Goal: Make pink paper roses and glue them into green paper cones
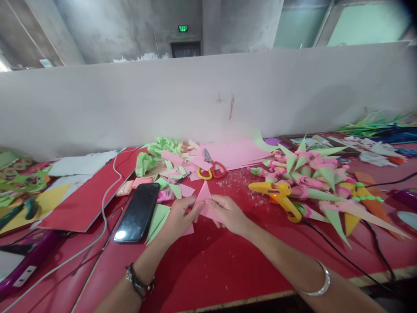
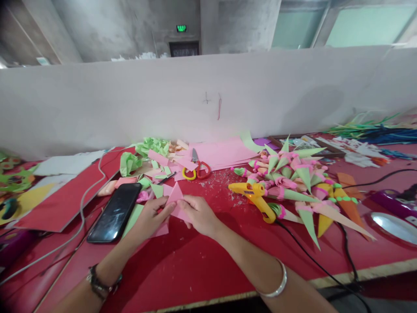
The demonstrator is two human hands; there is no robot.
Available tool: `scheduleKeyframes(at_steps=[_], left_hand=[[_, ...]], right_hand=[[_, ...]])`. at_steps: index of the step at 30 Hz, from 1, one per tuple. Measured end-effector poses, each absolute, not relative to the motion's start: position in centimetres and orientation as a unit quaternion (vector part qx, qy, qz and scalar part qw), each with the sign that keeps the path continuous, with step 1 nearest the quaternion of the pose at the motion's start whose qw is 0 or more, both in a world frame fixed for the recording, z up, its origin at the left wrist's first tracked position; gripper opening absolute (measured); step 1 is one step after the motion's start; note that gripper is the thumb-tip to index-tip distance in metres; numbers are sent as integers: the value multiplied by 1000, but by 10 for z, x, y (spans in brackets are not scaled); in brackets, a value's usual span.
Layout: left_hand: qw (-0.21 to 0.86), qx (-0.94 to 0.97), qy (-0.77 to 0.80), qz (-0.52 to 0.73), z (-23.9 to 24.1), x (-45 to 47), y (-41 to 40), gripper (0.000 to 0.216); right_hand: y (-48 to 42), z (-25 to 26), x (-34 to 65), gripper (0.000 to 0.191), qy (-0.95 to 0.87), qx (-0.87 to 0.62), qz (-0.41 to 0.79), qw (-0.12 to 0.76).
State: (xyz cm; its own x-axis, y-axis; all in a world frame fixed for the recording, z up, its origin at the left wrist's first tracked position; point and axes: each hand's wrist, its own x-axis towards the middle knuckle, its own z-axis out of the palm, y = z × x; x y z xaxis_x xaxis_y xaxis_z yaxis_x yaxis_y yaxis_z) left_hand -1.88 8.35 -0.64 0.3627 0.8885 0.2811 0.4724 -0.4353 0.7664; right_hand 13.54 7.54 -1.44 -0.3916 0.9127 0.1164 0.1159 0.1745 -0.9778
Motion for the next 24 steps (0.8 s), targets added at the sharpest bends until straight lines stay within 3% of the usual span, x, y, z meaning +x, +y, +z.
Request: scheduleKeyframes(at_steps=[6,9,15,21,24], left_hand=[[357,705,473,389,-5,-20,85,31],[376,658,490,431,-6,-22,88,29],[383,663,485,423,-7,-22,88,28],[371,728,442,369,-6,-20,86,32],[353,727,458,371,-7,-18,83,35]], right_hand=[[76,-12,140,26,-711,-391,388,437],[76,-9,145,62,-743,-354,353,445],[76,-4,148,31,-812,-307,281,408],[78,-4,146,9,-774,-310,326,445],[79,-8,144,13,-738,-331,373,455]])
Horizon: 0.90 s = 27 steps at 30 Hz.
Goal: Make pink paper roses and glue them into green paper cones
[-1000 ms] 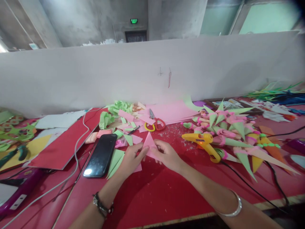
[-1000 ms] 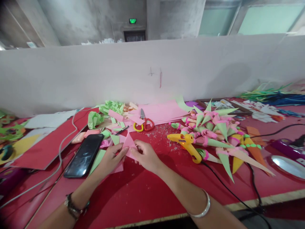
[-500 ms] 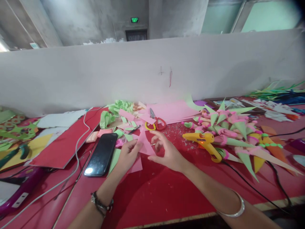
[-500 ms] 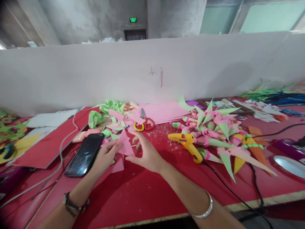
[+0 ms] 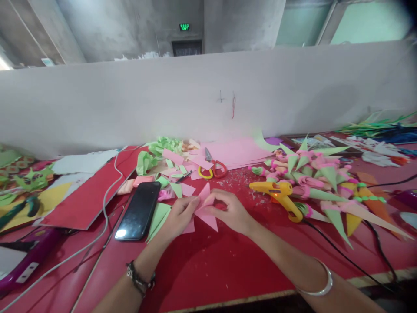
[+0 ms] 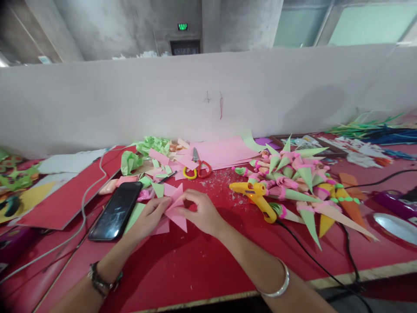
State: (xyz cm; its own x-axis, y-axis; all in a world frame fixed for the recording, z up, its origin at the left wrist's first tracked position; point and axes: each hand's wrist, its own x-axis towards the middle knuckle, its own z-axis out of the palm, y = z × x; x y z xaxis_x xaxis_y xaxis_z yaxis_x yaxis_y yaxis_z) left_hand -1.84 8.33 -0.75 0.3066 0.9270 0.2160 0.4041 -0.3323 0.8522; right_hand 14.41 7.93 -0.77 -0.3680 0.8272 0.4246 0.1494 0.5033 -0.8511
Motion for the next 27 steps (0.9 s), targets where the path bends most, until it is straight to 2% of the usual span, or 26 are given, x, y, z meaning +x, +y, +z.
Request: scheduleKeyframes(at_steps=[4,10,14,16,19,23,27], left_hand=[[345,738,443,374,-8,-16,80,39],[319,767,454,323,-6,-16,83,37],[342,747,465,330,-7,-17,83,41],[329,744,471,342,-8,-18,83,42],[305,747,473,355,-9,-18,84,43],[313,739,477,358,-10,-17,84,44],[357,711,487,359,-10,-17,83,48]], right_hand=[[82,-13,142,20,-676,-359,442,468],[82,-13,139,13,-618,-339,495,507],[82,-13,138,25,-584,-351,502,533],[83,-14,139,27,-580,-341,528,517],[84,-15,140,18,-623,-355,522,462],[83,-13,141,29,-660,-410,448,442],[81,-13,141,32,-675,-400,462,413]])
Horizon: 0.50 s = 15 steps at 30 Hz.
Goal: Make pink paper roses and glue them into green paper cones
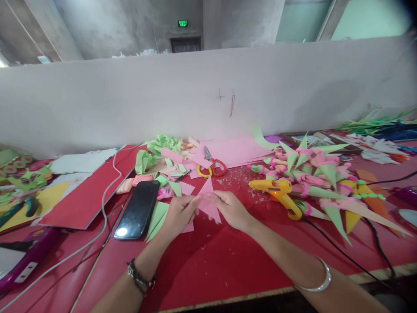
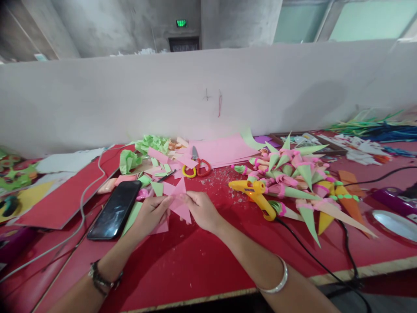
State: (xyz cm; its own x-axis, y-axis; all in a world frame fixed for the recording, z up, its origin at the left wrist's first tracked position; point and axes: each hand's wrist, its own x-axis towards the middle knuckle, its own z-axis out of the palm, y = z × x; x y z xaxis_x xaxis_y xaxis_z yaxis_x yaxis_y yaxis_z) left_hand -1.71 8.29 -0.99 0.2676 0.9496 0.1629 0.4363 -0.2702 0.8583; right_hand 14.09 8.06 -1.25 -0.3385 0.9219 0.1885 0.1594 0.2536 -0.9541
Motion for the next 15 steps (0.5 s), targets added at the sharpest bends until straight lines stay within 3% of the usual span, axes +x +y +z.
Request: scheduleKeyframes(at_steps=[4,7,9,15], left_hand=[[388,668,508,382,-7,-16,83,50],[411,631,516,408,-4,-16,83,49],[429,619,511,415,-3,-16,83,49],[456,647,473,387,-5,-18,82,49]], right_hand=[[82,-14,144,19,-691,-408,393,450],[83,-14,146,41,-703,-373,357,489],[83,-12,147,43,-741,-325,334,483],[83,-8,147,19,-757,-285,358,466]])
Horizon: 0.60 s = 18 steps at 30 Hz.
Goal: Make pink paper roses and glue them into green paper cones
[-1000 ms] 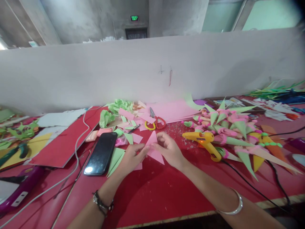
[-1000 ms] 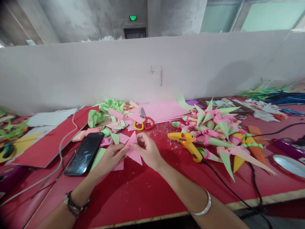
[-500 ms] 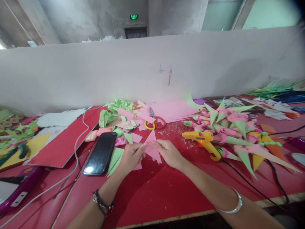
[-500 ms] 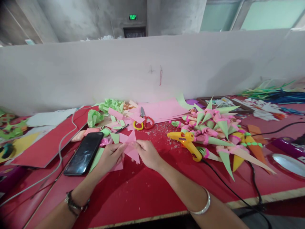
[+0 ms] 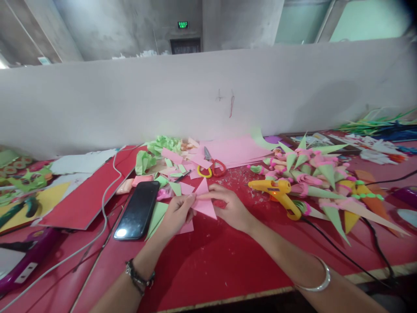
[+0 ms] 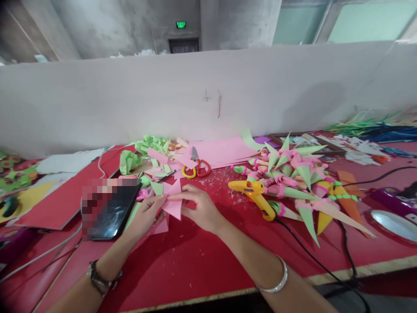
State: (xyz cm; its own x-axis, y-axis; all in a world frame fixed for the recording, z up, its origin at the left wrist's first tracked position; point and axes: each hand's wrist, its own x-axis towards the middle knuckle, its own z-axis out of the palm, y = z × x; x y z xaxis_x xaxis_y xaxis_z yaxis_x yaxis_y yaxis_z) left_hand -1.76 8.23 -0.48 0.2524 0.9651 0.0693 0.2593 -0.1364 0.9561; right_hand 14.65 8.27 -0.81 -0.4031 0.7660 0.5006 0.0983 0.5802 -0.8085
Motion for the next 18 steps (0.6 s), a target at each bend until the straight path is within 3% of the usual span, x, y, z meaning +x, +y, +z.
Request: scheduleKeyframes(at_steps=[2,8,18], left_hand=[[451,673,458,366,-6,-18,82,50],[404,737,433,326,-10,-15,82,48],[232,804,457,302,-14,-10,82,34]], right_hand=[[83,-8,146,12,-735,-293,382,477],[85,-13,143,25,-651,-363,437,503],[86,-20,139,14,-609,-375,462,525]])
